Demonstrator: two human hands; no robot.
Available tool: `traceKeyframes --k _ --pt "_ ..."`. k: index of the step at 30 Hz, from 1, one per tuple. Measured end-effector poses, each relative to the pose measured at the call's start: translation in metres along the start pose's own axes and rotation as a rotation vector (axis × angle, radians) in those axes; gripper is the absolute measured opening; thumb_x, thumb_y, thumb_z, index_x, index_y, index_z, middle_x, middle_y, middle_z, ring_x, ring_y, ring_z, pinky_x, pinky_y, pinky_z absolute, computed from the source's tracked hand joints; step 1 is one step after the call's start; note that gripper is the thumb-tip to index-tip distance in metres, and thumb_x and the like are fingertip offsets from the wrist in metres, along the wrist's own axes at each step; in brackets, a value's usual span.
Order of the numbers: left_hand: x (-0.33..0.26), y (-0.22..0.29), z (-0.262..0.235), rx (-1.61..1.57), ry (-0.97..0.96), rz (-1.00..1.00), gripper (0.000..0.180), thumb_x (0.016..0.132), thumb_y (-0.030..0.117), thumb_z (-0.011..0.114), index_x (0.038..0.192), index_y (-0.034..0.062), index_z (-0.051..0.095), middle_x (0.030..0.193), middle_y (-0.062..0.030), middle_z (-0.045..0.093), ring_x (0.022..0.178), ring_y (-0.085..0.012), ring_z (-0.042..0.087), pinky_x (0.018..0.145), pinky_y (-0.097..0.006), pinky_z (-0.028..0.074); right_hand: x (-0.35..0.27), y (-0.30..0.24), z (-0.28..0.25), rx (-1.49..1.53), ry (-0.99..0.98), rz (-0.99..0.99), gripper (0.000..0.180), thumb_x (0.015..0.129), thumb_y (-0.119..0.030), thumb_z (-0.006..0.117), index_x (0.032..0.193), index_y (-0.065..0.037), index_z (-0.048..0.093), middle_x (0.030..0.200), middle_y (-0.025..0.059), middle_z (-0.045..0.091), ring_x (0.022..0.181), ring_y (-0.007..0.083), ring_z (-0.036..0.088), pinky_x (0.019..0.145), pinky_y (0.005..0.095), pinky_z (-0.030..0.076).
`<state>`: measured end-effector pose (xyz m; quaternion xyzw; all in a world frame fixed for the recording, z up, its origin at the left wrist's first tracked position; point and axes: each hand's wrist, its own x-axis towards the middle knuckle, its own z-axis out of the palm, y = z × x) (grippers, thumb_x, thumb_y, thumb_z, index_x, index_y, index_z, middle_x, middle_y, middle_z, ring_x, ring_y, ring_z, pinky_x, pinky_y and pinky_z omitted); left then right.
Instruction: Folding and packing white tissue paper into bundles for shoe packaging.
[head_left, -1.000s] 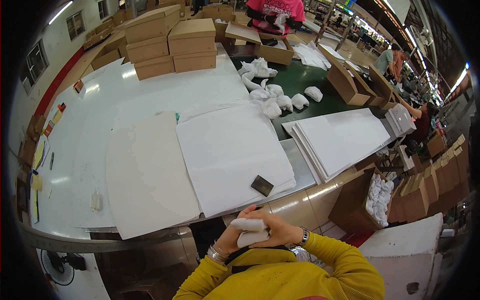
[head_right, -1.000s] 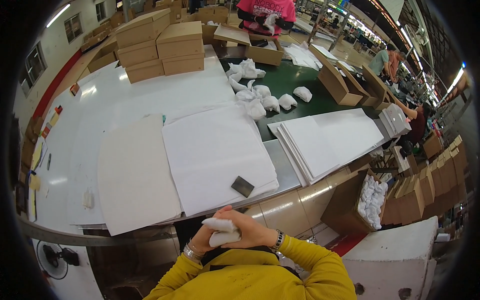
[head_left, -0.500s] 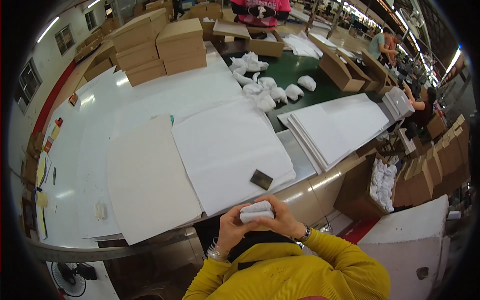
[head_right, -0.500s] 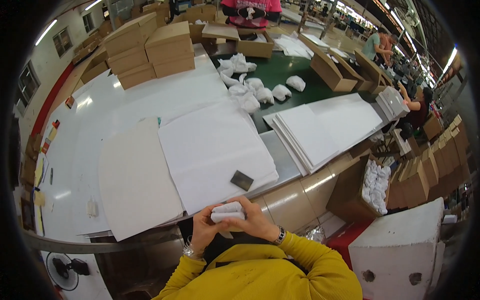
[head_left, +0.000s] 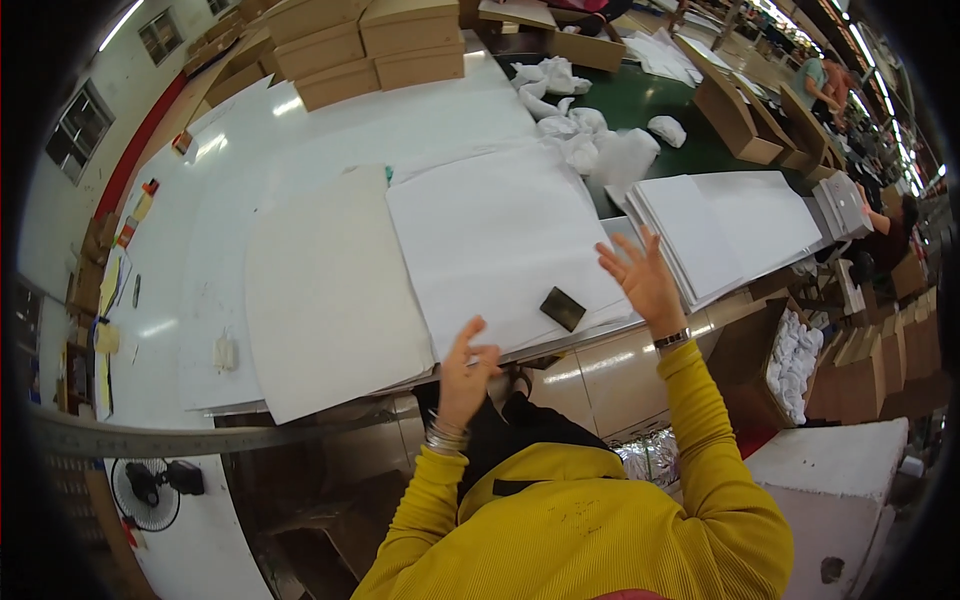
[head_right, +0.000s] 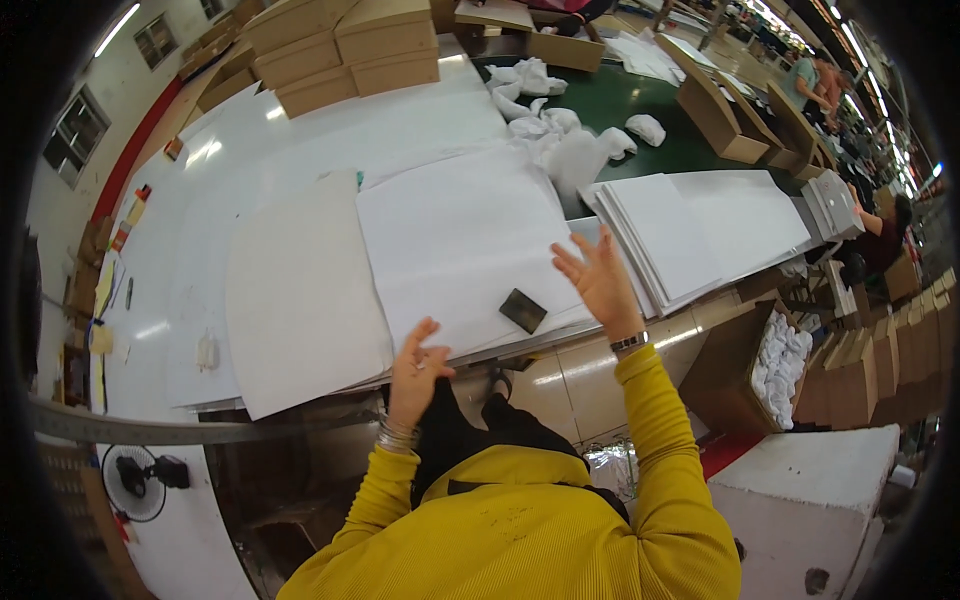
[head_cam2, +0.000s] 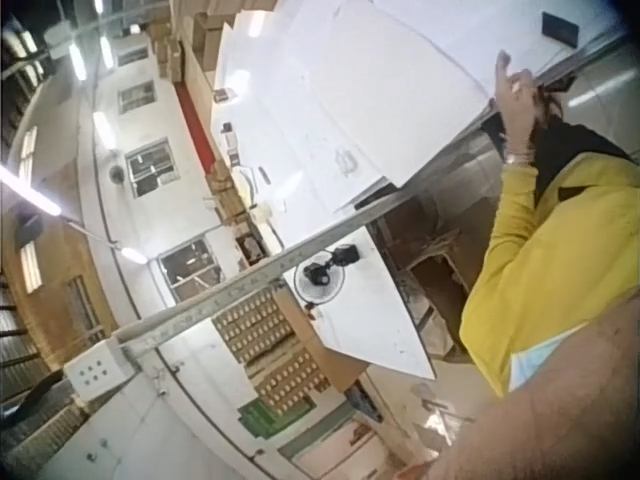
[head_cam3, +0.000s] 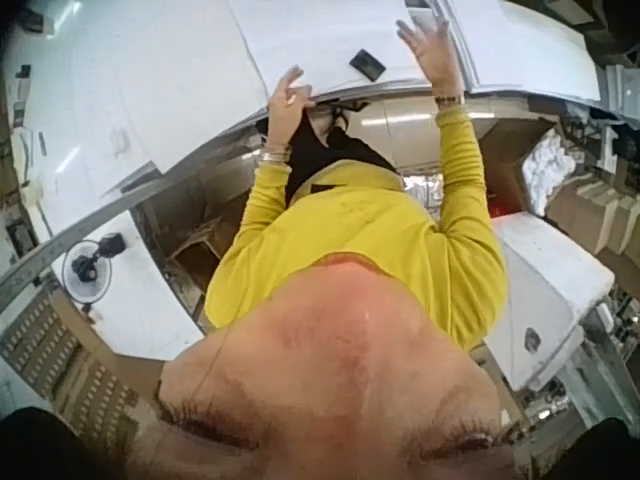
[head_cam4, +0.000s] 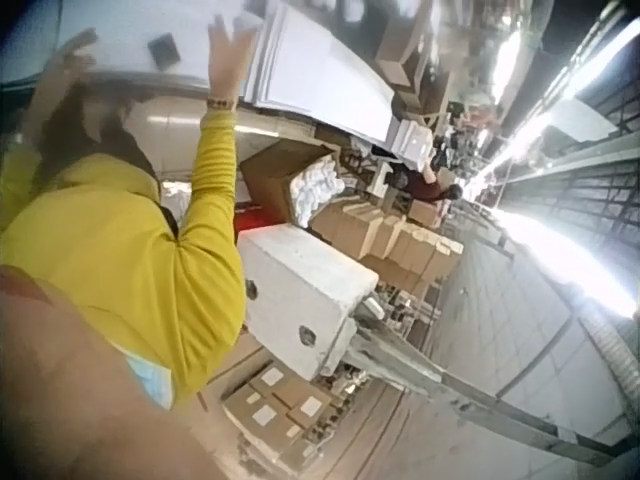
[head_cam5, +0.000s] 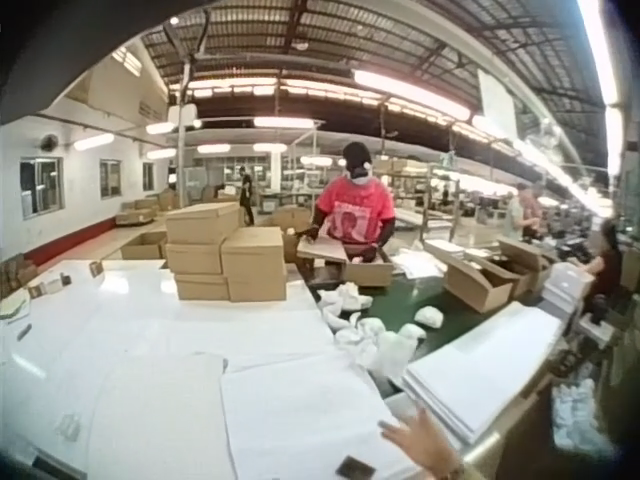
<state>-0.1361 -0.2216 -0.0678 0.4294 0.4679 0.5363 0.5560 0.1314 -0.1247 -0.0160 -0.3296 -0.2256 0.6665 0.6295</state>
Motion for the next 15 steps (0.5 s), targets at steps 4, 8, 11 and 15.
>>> traceKeyframes --k 4,8,11,15 --pt "0.016 0.005 -0.078 0.353 0.292 0.127 0.040 0.083 0.010 0.064 0.121 0.0024 0.054 0.117 -0.0113 0.055 0.095 -0.0148 0.055 0.069 -0.023 0.049 0.006 0.015 -0.007 -1.073 -0.175 -0.118 0.072 0.079 -0.048 0.065 0.136 -0.012 0.039 0.112 0.0159 0.050 0.098 0.0287 0.054 0.082 0.0394 0.046" --pt "0.027 0.012 -0.166 0.985 0.485 0.313 0.043 0.081 0.016 0.065 0.121 0.0034 0.054 0.125 -0.0187 0.050 0.116 -0.0302 0.047 0.089 -0.038 0.045 -0.024 0.059 0.000 -2.036 -0.457 -0.229 0.064 0.069 -0.030 0.076 0.124 -0.010 0.052 0.095 0.0133 0.052 0.085 0.0286 0.054 0.072 0.0369 0.047" --pt "0.040 0.012 -0.206 1.080 0.542 0.200 0.053 0.080 0.025 0.067 0.125 0.0031 0.050 0.133 -0.0220 0.042 0.125 -0.0384 0.036 0.102 -0.046 0.031 -0.015 0.073 -0.021 -1.929 -0.349 -0.333 0.049 0.066 -0.014 0.072 0.113 -0.007 0.058 0.093 0.0131 0.052 0.082 0.0287 0.055 0.070 0.0359 0.047" --pt "0.039 -0.011 -0.254 1.243 0.577 0.108 0.062 0.080 0.035 0.066 0.129 0.0021 0.045 0.138 -0.0219 0.036 0.130 -0.0384 0.028 0.107 -0.047 0.023 0.011 0.066 -0.007 -1.806 -0.415 -0.042 0.043 0.065 -0.004 0.064 0.108 -0.005 0.060 0.095 0.0133 0.053 0.082 0.0294 0.055 0.070 0.0357 0.047"
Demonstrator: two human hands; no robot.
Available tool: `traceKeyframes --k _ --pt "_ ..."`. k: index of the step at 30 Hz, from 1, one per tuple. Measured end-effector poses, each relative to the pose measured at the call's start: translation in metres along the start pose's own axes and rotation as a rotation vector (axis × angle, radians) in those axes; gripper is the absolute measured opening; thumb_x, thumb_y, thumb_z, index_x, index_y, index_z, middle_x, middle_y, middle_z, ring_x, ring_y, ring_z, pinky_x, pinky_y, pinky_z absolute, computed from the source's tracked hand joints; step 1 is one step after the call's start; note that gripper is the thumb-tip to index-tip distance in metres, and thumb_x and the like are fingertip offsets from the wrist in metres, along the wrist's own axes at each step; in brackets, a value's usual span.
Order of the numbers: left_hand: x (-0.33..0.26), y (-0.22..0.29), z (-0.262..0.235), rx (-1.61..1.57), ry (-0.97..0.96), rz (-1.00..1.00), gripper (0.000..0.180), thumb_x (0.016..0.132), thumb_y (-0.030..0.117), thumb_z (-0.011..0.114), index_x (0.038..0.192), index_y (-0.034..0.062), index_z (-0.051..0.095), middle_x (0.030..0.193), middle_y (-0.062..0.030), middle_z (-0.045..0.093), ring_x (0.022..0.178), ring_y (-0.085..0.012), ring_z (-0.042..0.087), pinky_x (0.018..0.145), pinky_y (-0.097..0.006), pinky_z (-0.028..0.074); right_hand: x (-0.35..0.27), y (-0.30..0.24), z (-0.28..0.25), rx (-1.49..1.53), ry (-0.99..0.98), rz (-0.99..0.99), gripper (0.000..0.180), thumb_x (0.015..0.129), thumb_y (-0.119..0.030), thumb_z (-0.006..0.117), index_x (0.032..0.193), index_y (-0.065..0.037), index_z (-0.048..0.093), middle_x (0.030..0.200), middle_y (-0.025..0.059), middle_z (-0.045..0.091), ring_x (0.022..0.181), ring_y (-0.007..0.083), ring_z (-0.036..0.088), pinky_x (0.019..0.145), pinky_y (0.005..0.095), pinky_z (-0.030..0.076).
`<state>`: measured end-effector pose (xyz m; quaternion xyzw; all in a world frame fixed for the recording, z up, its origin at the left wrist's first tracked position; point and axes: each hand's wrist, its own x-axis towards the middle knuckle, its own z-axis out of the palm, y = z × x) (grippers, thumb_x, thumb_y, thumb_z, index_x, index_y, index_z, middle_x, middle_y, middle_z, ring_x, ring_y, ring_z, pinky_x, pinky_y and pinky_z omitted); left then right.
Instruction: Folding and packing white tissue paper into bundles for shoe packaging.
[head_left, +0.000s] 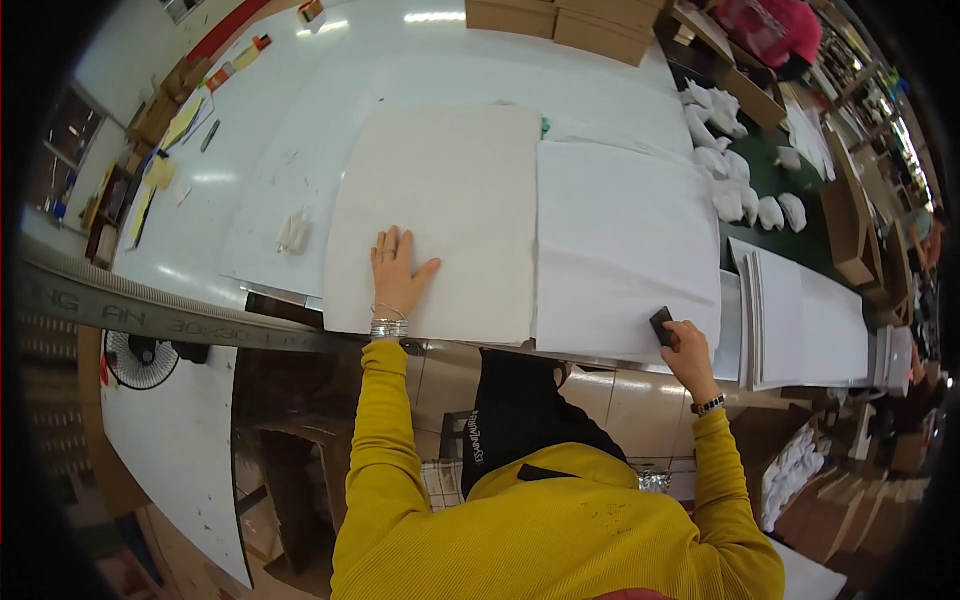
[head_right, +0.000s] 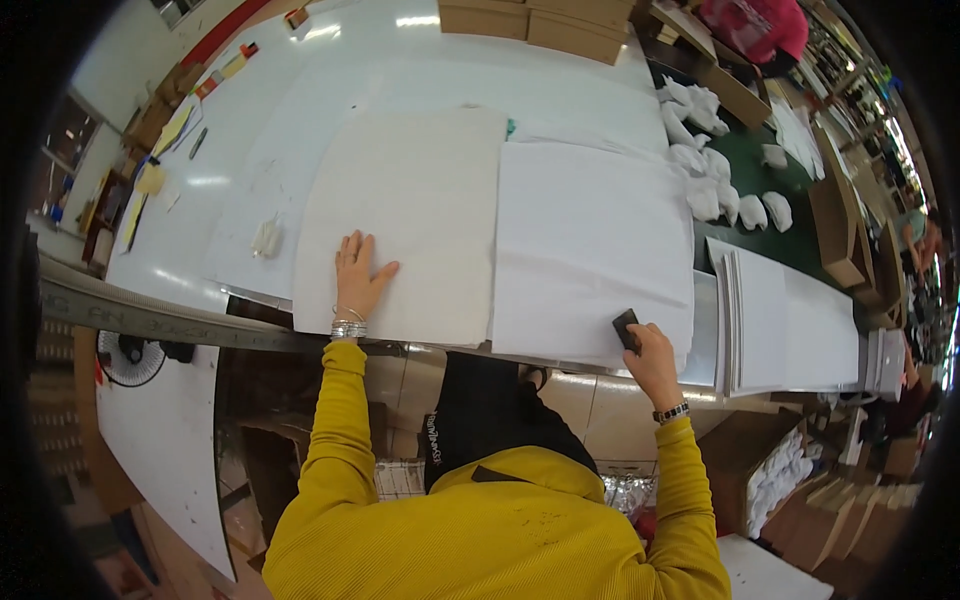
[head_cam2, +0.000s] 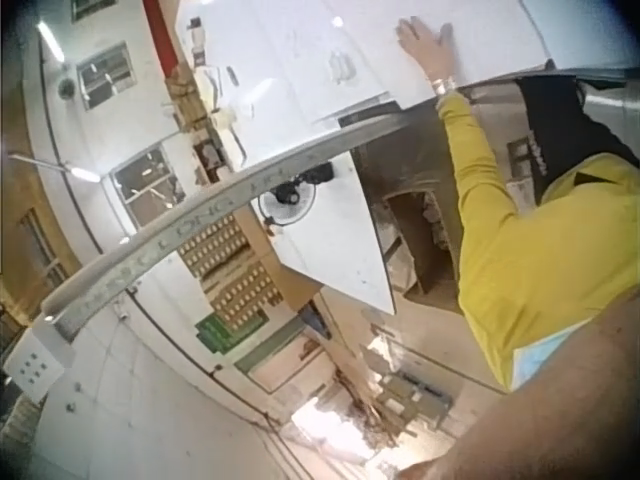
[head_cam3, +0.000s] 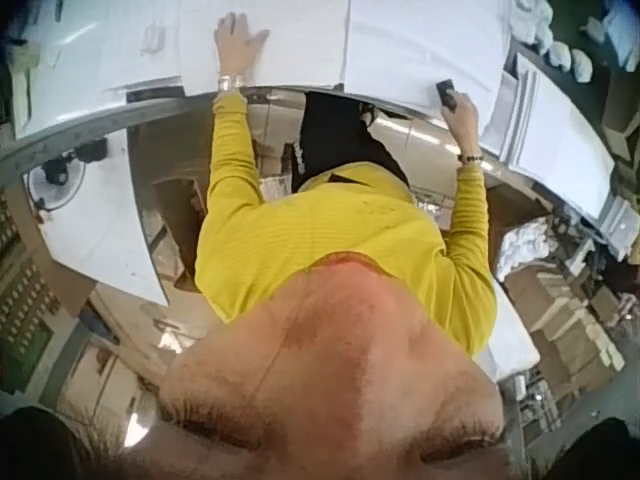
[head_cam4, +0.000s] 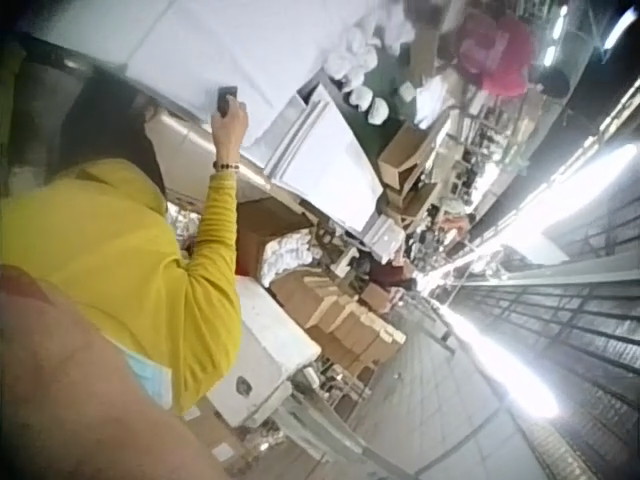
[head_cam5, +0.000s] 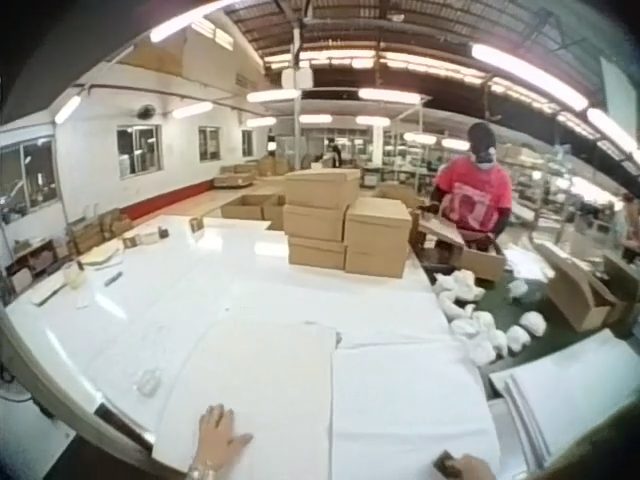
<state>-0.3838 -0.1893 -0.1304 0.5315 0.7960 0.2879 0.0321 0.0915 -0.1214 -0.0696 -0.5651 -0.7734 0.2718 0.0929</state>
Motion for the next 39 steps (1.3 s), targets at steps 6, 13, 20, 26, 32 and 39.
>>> traceKeyframes --k 6,13,20,26,32,39 --pt "0.001 0.001 0.007 0.079 0.051 0.010 0.070 0.080 0.045 0.061 0.132 0.0016 0.041 0.140 -0.0229 0.033 0.132 -0.0399 0.024 0.110 -0.048 0.017 0.028 -0.010 0.002 -0.288 0.184 -0.065 0.050 0.065 -0.014 0.067 0.114 -0.011 0.059 0.090 0.0147 0.056 0.083 0.0323 0.056 0.075 0.0372 0.046" --pt "-0.001 0.002 -0.009 -0.013 0.093 -0.028 0.079 0.078 0.045 0.064 0.137 0.0019 0.034 0.141 -0.0229 0.031 0.133 -0.0404 0.023 0.110 -0.048 0.018 0.080 -0.076 -0.040 -0.112 0.038 0.079 0.040 0.065 -0.019 0.067 0.103 -0.004 0.065 0.066 0.0079 0.060 0.061 0.0160 0.057 0.056 0.0298 0.045" --pt "0.001 0.009 -0.007 -0.146 0.145 -0.001 0.081 0.076 0.039 0.069 0.138 0.0021 0.032 0.143 -0.0225 0.027 0.132 -0.0407 0.024 0.106 -0.048 0.026 0.206 -0.186 -0.019 0.142 -0.100 -0.297 0.047 0.070 -0.015 0.062 0.116 -0.005 0.060 0.086 0.0097 0.061 0.070 0.0154 0.057 0.066 0.0268 0.046" --pt "-0.003 0.003 -0.004 -0.153 0.144 -0.039 0.075 0.077 0.035 0.067 0.136 0.0017 0.034 0.140 -0.0220 0.032 0.130 -0.0412 0.027 0.105 -0.048 0.028 0.171 -0.100 0.041 -0.167 -0.071 -0.245 0.049 0.068 -0.020 0.063 0.115 -0.006 0.058 0.101 0.0144 0.058 0.090 0.0306 0.056 0.079 0.0364 0.047" --pt "0.001 0.002 -0.004 -0.048 0.153 0.024 0.067 0.078 0.035 0.066 0.130 0.0006 0.042 0.137 -0.0218 0.035 0.127 -0.0413 0.030 0.105 -0.049 0.027 0.109 -0.072 0.046 -0.310 0.195 -0.235 0.053 0.069 -0.024 0.069 0.118 -0.008 0.056 0.106 0.0075 0.058 0.096 0.0274 0.053 0.078 0.0393 0.044" --pt "0.002 0.000 0.006 0.082 0.132 0.049 0.057 0.080 0.036 0.065 0.123 0.0014 0.050 0.135 -0.0215 0.040 0.127 -0.0400 0.031 0.104 -0.048 0.028 0.079 -0.067 0.015 0.513 0.346 -0.216 0.054 0.069 -0.010 0.065 0.122 -0.006 0.055 0.106 0.0034 0.057 0.093 0.0151 0.054 0.080 0.0278 0.041"
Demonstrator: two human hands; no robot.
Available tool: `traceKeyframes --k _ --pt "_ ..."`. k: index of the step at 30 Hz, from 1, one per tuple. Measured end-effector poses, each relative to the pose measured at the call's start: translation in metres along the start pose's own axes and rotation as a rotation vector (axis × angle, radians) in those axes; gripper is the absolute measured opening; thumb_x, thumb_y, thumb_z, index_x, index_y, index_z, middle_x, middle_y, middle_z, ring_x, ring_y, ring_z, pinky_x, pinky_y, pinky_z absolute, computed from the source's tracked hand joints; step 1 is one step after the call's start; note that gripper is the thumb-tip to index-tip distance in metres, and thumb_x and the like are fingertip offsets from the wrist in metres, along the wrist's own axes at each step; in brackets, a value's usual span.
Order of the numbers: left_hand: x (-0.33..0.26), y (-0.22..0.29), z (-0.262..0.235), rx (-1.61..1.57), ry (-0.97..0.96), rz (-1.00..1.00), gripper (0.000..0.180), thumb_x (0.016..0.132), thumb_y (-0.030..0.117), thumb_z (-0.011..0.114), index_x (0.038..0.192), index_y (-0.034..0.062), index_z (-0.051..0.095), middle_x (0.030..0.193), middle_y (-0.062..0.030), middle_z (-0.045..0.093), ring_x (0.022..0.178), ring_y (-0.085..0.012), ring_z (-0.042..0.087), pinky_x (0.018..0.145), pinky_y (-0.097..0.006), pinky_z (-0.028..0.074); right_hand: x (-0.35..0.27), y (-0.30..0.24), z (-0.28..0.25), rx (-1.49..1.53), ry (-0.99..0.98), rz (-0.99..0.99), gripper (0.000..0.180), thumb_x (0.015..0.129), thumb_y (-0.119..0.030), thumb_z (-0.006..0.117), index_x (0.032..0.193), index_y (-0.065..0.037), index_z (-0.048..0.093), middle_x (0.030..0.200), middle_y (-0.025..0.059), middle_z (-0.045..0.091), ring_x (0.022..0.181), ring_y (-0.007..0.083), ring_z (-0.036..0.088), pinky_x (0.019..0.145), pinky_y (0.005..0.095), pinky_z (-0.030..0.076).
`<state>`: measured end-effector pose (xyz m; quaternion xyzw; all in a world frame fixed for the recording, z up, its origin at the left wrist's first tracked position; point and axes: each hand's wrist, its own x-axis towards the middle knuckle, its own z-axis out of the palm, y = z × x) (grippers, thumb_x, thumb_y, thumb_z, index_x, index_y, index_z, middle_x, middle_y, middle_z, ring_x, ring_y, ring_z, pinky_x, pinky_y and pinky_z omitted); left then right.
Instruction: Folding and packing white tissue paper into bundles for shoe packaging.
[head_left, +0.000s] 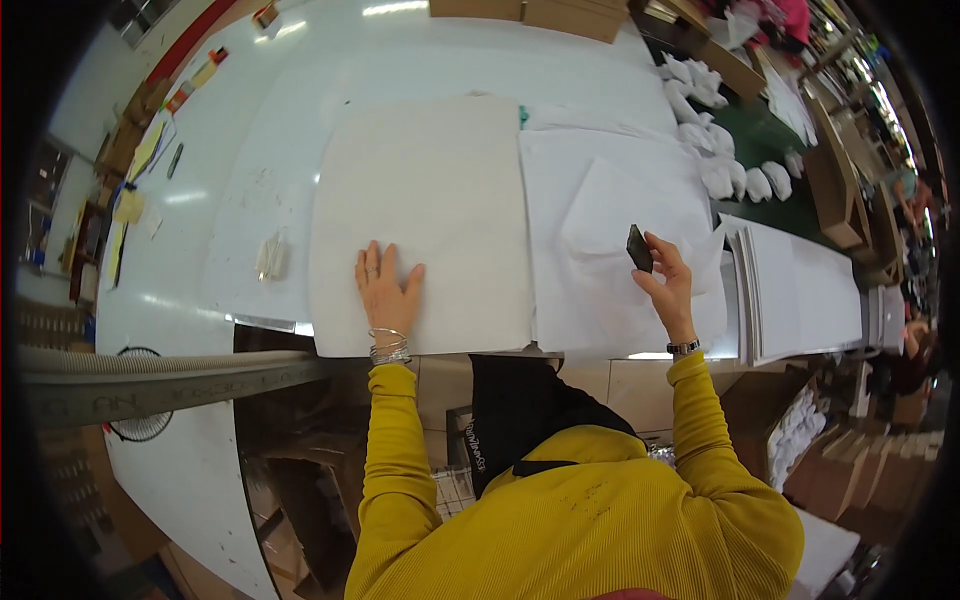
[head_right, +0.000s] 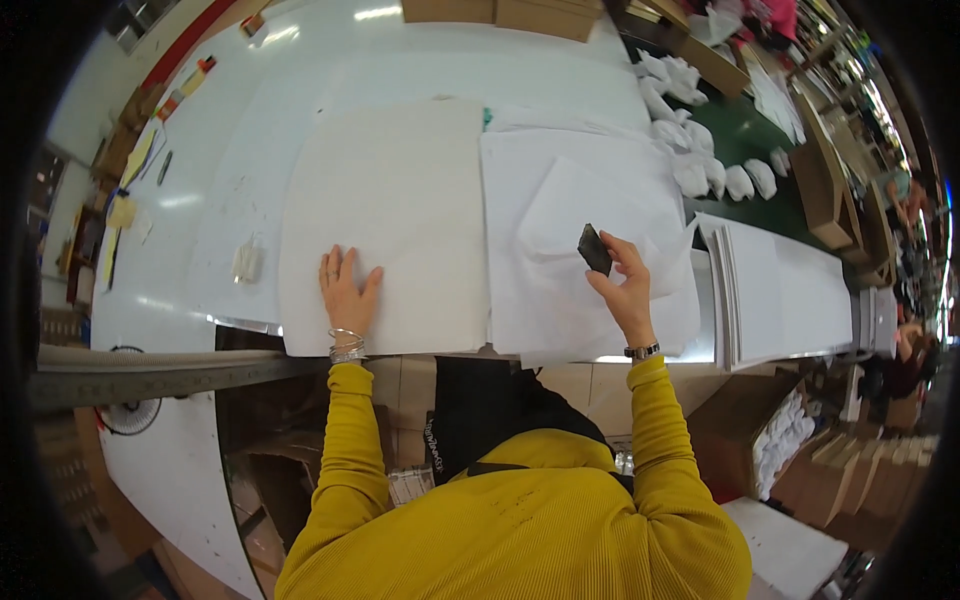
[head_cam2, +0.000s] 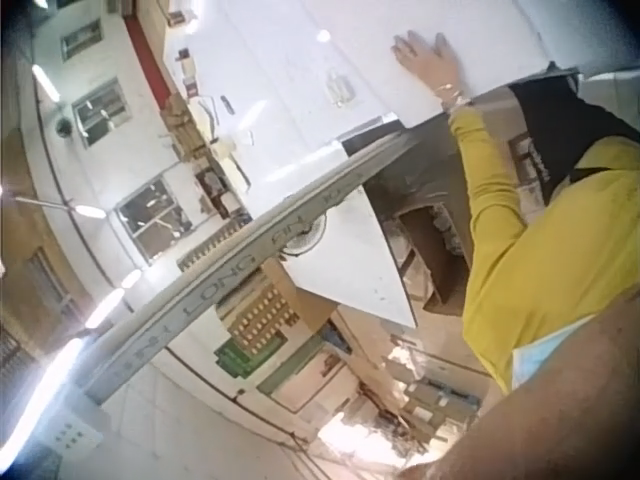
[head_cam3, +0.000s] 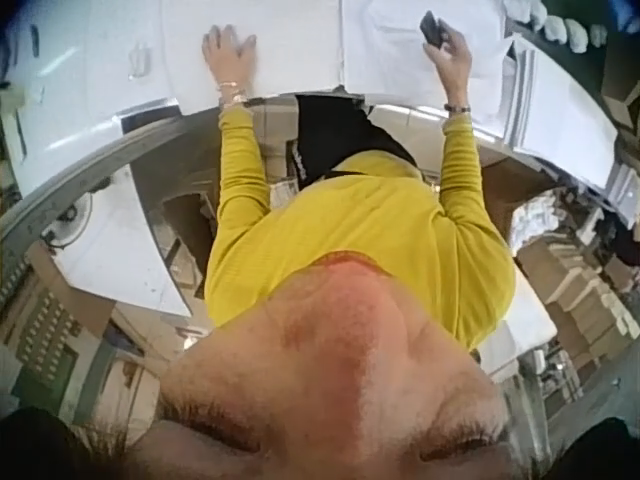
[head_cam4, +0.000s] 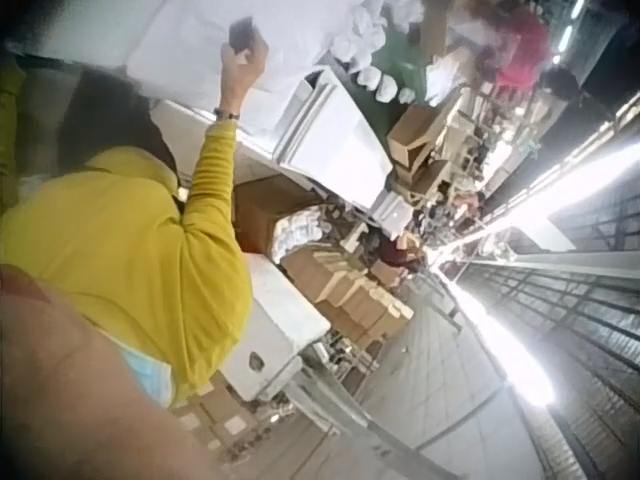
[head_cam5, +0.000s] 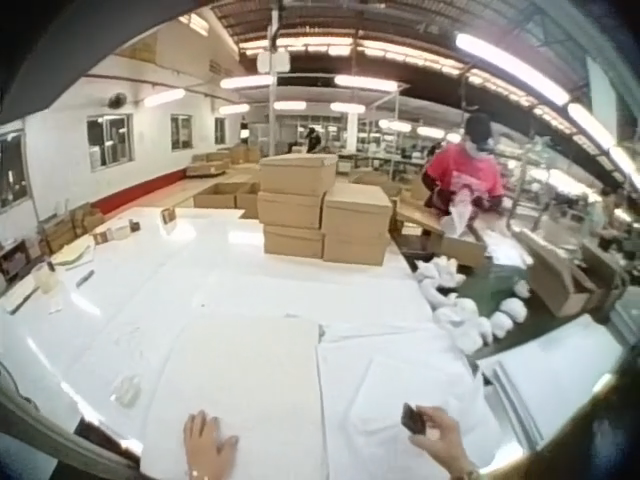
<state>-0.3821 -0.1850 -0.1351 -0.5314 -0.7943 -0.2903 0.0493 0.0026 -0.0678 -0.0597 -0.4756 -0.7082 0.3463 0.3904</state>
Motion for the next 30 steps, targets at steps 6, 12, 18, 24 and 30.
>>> traceKeyframes --k 6,12,18,24,30 --pt "0.019 0.124 0.018 -0.516 -0.069 0.014 0.058 0.079 0.030 0.067 0.126 0.0024 0.047 0.130 -0.0221 0.043 0.120 -0.0368 0.040 0.098 -0.043 0.036 -0.063 0.002 -0.055 0.589 0.046 0.309 0.057 0.071 0.001 0.060 0.126 0.000 0.050 0.097 0.0064 0.052 0.081 0.0175 0.059 0.070 0.0272 0.049" --pt "0.048 0.238 0.081 -0.629 -0.527 -0.018 0.072 0.071 0.016 0.070 0.135 0.0109 0.037 0.127 -0.0237 0.045 0.116 -0.0364 0.045 0.095 -0.040 0.040 -0.119 0.009 -0.100 0.653 0.128 0.593 0.058 0.068 0.005 0.062 0.125 -0.001 0.051 0.093 0.0059 0.051 0.068 0.0160 0.060 0.056 0.0271 0.050" --pt "0.054 0.242 0.128 -0.679 -0.581 0.211 0.059 0.063 -0.007 0.055 0.120 0.0081 0.056 0.113 -0.0179 0.059 0.109 -0.0316 0.053 0.093 -0.036 0.043 -0.143 0.023 -0.140 0.360 0.378 0.623 0.052 0.070 -0.003 0.068 0.121 -0.003 0.055 0.088 0.0016 0.049 0.062 0.0100 0.055 0.049 0.0208 0.044" --pt "0.077 0.231 0.129 -0.686 -0.192 0.027 0.053 0.064 -0.007 0.058 0.115 0.0056 0.060 0.112 -0.0173 0.060 0.105 -0.0311 0.057 0.091 -0.034 0.045 -0.111 0.024 -0.152 -0.057 0.370 0.291 0.051 0.069 -0.008 0.070 0.117 -0.002 0.057 0.092 0.0044 0.050 0.072 0.0125 0.055 0.057 0.0214 0.045" --pt "0.109 0.217 0.121 -0.519 -0.358 0.228 0.061 0.063 -0.002 0.068 0.122 0.0061 0.056 0.121 -0.0160 0.057 0.110 -0.0298 0.055 0.093 -0.033 0.044 -0.061 0.007 -0.131 -0.383 0.127 0.096 0.044 0.066 -0.012 0.067 0.109 -0.009 0.062 0.099 0.0124 0.053 0.088 0.0311 0.056 0.076 0.0363 0.048"
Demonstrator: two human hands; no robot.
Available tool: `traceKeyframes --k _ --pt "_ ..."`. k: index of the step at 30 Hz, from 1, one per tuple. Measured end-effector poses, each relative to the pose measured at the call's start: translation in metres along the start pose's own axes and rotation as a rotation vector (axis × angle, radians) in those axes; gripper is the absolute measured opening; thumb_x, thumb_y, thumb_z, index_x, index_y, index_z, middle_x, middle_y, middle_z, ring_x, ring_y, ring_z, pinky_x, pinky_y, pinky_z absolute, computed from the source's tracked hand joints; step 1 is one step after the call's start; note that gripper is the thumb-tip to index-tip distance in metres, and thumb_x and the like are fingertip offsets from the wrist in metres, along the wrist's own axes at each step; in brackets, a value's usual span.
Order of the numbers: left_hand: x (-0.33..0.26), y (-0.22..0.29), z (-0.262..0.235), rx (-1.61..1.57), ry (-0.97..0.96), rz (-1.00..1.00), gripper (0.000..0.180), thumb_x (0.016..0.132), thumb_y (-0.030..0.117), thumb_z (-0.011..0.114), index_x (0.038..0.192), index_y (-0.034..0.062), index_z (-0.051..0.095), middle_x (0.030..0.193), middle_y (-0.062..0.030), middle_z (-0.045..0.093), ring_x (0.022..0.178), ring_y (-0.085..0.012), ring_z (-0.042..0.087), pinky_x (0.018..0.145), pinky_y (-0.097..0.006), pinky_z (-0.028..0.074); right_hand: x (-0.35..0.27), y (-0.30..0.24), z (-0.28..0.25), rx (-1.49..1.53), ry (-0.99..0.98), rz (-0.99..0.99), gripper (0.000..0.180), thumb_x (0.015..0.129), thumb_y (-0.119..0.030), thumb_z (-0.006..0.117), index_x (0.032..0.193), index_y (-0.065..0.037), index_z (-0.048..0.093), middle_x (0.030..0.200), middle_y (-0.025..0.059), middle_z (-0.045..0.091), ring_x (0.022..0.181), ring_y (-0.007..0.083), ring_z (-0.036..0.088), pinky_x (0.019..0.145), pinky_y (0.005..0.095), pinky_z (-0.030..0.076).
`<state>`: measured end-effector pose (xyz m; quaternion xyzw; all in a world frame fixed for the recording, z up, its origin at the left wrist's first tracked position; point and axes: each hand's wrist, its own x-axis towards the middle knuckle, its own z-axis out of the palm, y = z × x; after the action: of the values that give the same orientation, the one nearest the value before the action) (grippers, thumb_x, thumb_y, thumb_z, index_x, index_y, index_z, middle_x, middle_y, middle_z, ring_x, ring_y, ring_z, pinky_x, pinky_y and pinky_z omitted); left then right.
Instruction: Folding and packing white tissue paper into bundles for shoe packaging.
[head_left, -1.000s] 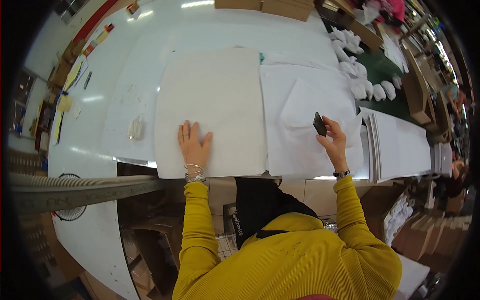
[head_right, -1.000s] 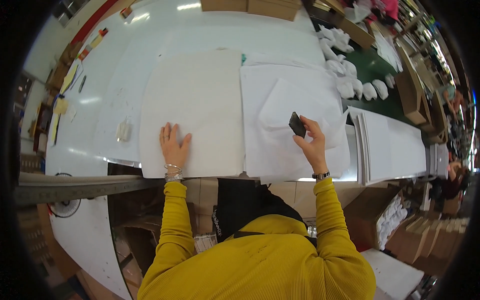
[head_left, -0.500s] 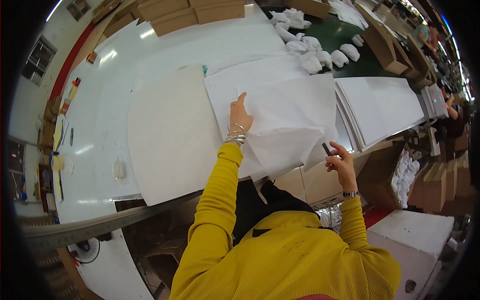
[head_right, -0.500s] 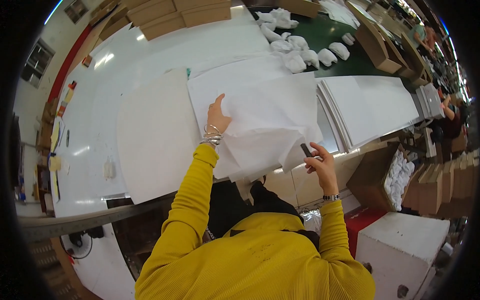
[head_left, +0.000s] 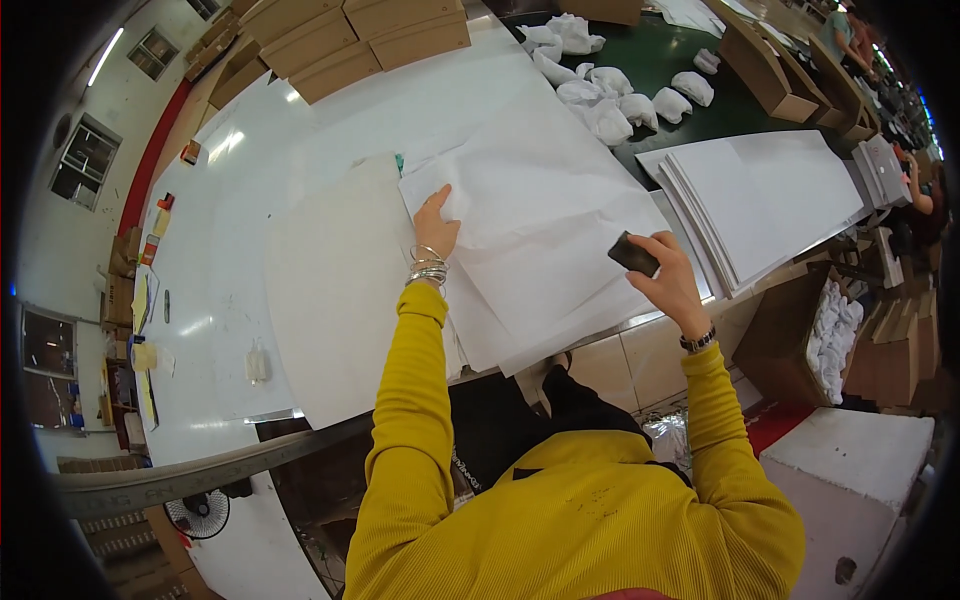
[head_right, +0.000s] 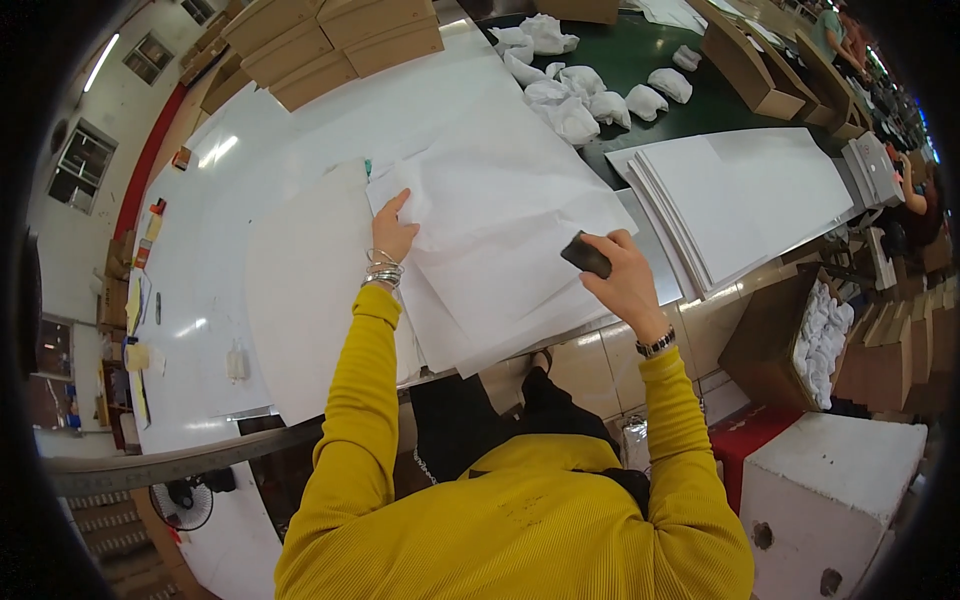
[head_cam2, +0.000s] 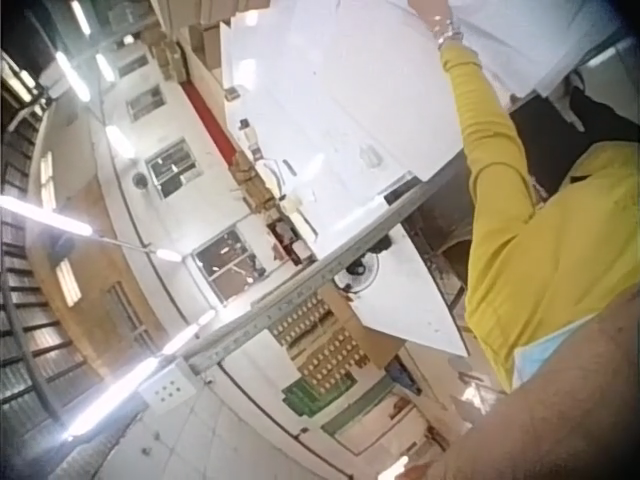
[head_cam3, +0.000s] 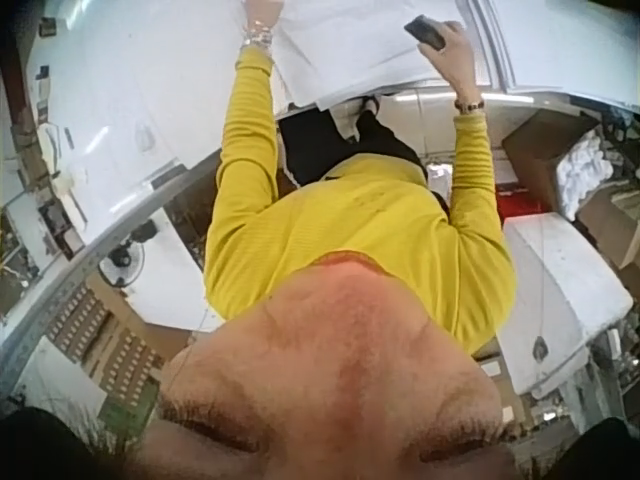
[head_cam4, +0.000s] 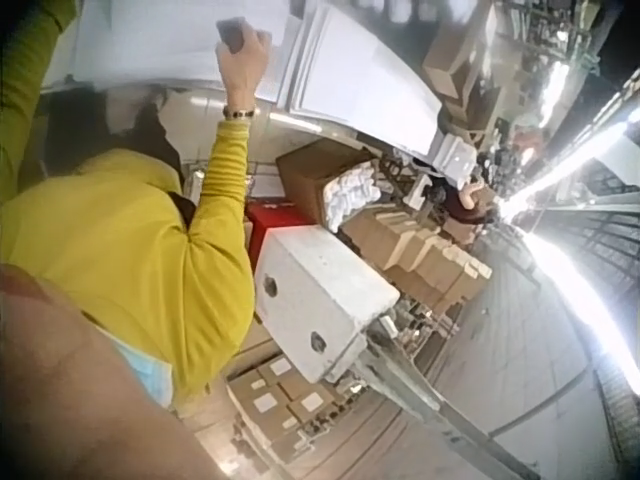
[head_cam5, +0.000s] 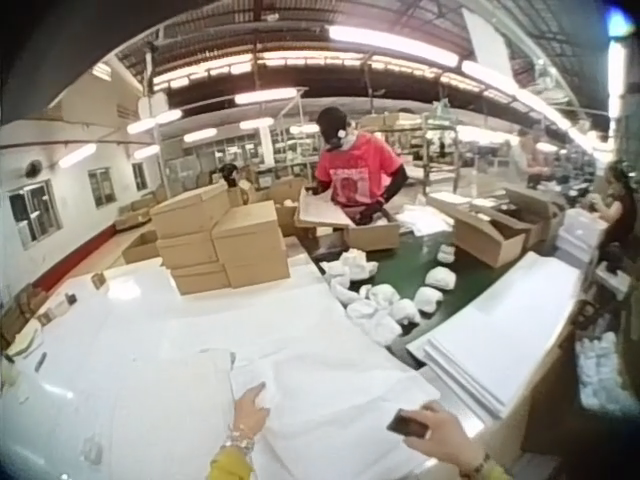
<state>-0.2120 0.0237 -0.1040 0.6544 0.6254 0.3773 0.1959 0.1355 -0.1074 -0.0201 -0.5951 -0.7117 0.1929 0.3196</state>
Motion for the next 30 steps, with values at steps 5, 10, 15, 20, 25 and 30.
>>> traceKeyframes --k 5,10,15,20,25,30 --pt "0.010 -0.013 -0.015 0.035 -0.167 0.083 0.069 0.063 0.000 0.070 0.128 0.0083 0.050 0.123 -0.0179 0.055 0.111 -0.0316 0.054 0.096 -0.033 0.042 0.032 -0.016 0.023 -0.015 0.030 -0.080 0.044 0.067 -0.016 0.069 0.110 -0.010 0.062 0.099 0.0115 0.053 0.091 0.0306 0.054 0.078 0.0369 0.046" --pt "-0.002 0.015 -0.002 0.270 0.073 -0.043 0.086 0.068 0.016 0.074 0.141 0.0140 0.030 0.146 -0.0190 0.024 0.132 -0.0341 0.029 0.106 -0.042 0.030 0.045 0.042 0.087 -0.376 0.019 -0.057 0.044 0.070 -0.028 0.071 0.112 -0.018 0.061 0.094 0.0101 0.051 0.090 0.0288 0.049 0.075 0.0423 0.041" --pt "-0.058 0.028 0.011 0.504 -0.324 0.119 0.084 0.079 0.053 0.058 0.144 0.0148 0.022 0.151 -0.0133 0.012 0.139 -0.0356 0.009 0.104 -0.064 0.012 0.055 0.053 0.090 -0.270 -0.058 -0.014 0.041 0.070 -0.028 0.072 0.109 -0.016 0.064 0.092 0.0104 0.053 0.088 0.0292 0.052 0.074 0.0409 0.044" --pt "-0.105 -0.021 -0.037 0.431 -0.096 -0.063 0.083 0.080 0.054 0.057 0.144 0.0146 0.022 0.152 -0.0132 0.011 0.139 -0.0362 0.005 0.103 -0.067 0.004 0.087 -0.014 0.086 -0.088 0.339 -0.190 0.035 0.073 -0.019 0.074 0.105 -0.007 0.065 0.087 0.0107 0.053 0.085 0.0251 0.053 0.072 0.0338 0.045" --pt "-0.180 -0.089 -0.133 0.515 0.240 -0.575 0.095 0.076 0.055 0.063 0.144 0.0066 0.018 0.151 -0.0170 0.012 0.139 -0.0369 0.004 0.105 -0.064 0.005 0.130 -0.108 0.163 0.236 -0.127 -0.411 0.031 0.076 -0.020 0.071 0.104 -0.007 0.065 0.085 0.0124 0.052 0.083 0.0265 0.051 0.071 0.0354 0.045" --pt "-0.205 -0.098 -0.151 0.496 0.437 -0.417 0.110 0.068 0.058 0.069 0.143 -0.0012 0.014 0.149 -0.0225 0.010 0.138 -0.0403 0.005 0.109 -0.054 0.008 0.179 -0.183 0.301 0.085 -0.183 -0.498 0.031 0.080 -0.032 0.062 0.099 -0.008 0.064 0.092 0.0173 0.054 0.089 0.0341 0.051 0.073 0.0416 0.045"
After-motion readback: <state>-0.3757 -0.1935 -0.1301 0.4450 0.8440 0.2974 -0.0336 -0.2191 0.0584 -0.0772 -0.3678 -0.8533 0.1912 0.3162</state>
